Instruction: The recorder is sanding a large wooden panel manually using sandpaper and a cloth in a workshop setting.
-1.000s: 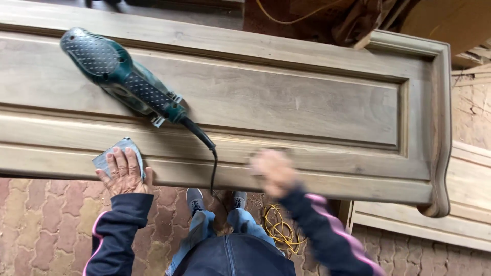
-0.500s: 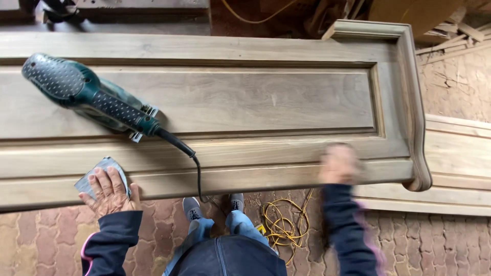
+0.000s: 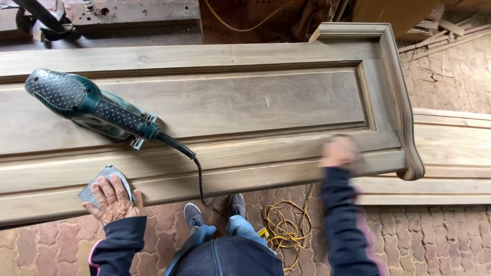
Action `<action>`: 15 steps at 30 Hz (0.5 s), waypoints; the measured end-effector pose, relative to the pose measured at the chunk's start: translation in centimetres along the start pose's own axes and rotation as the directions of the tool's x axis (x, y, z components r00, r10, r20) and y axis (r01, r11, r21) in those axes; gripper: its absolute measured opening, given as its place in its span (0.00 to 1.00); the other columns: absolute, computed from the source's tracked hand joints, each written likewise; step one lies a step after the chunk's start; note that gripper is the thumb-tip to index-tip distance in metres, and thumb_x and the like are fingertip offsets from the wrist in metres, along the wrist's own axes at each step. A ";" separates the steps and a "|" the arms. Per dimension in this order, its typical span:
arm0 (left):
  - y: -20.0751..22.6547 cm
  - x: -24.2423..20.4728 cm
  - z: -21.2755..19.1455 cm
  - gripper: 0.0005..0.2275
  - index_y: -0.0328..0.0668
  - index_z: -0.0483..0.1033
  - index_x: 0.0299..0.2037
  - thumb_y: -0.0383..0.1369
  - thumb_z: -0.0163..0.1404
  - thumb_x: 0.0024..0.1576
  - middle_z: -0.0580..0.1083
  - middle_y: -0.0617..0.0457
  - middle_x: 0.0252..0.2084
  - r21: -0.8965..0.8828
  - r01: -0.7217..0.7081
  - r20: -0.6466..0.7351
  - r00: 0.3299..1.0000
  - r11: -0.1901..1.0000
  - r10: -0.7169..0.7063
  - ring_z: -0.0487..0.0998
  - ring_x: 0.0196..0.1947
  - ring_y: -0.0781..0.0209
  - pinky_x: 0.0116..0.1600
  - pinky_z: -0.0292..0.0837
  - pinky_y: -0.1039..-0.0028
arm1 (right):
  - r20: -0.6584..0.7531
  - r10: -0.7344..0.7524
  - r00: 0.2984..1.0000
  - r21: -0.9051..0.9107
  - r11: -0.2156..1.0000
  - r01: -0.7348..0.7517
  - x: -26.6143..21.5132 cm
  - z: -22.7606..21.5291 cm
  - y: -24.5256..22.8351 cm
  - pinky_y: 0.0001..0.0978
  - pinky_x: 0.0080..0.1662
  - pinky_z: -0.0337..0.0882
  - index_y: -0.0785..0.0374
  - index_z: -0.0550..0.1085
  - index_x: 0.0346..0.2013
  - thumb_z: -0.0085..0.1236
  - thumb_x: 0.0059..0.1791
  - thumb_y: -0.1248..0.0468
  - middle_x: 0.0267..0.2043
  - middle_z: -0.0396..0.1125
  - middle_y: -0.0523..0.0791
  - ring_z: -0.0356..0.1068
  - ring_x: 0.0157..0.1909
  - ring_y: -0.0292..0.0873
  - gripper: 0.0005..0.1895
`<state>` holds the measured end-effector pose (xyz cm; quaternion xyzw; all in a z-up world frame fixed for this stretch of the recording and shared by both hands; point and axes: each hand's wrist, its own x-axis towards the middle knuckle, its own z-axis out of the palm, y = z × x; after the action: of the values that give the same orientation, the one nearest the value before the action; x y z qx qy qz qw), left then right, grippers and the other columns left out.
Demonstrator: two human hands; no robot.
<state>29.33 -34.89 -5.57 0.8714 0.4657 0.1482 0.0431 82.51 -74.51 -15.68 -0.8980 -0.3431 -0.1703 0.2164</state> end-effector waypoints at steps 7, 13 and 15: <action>-0.2 0.1 -0.2 0.35 0.35 0.52 0.77 0.51 0.38 0.64 0.49 0.29 0.80 0.019 -0.029 0.007 1.000 0.999 0.029 0.43 0.80 0.29 0.71 0.28 0.23 | -0.036 -0.236 0.971 0.194 0.952 0.238 -0.4 -2.7 -21.0 0.38 0.41 0.67 0.56 0.67 0.37 0.43 0.54 0.62 0.36 0.60 0.45 0.62 0.37 0.44 0.04; -0.2 -0.2 -0.1 0.35 0.35 0.53 0.78 0.51 0.38 0.65 0.50 0.30 0.80 -0.004 -0.038 -0.014 0.999 0.999 0.038 0.43 0.81 0.31 0.72 0.26 0.25 | -0.083 -0.215 0.973 -0.186 0.963 0.196 2.1 -10.5 -9.1 0.40 0.47 0.69 0.56 0.72 0.40 0.49 0.53 0.62 0.42 0.67 0.44 0.67 0.44 0.44 0.05; 0.2 -0.3 0.0 0.35 0.35 0.53 0.77 0.51 0.38 0.64 0.50 0.31 0.80 -0.023 -0.008 -0.018 1.000 1.000 0.008 0.42 0.81 0.32 0.72 0.26 0.25 | -0.021 -0.086 0.996 -0.277 0.958 0.077 1.1 -7.9 -8.1 0.38 0.49 0.72 0.58 0.72 0.36 0.51 0.52 0.62 0.41 0.69 0.46 0.70 0.45 0.46 0.04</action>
<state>29.32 -35.29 -5.59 0.8713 0.4609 0.1614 0.0487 76.43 -72.45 -6.31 -0.9015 -0.3492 -0.2402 0.0878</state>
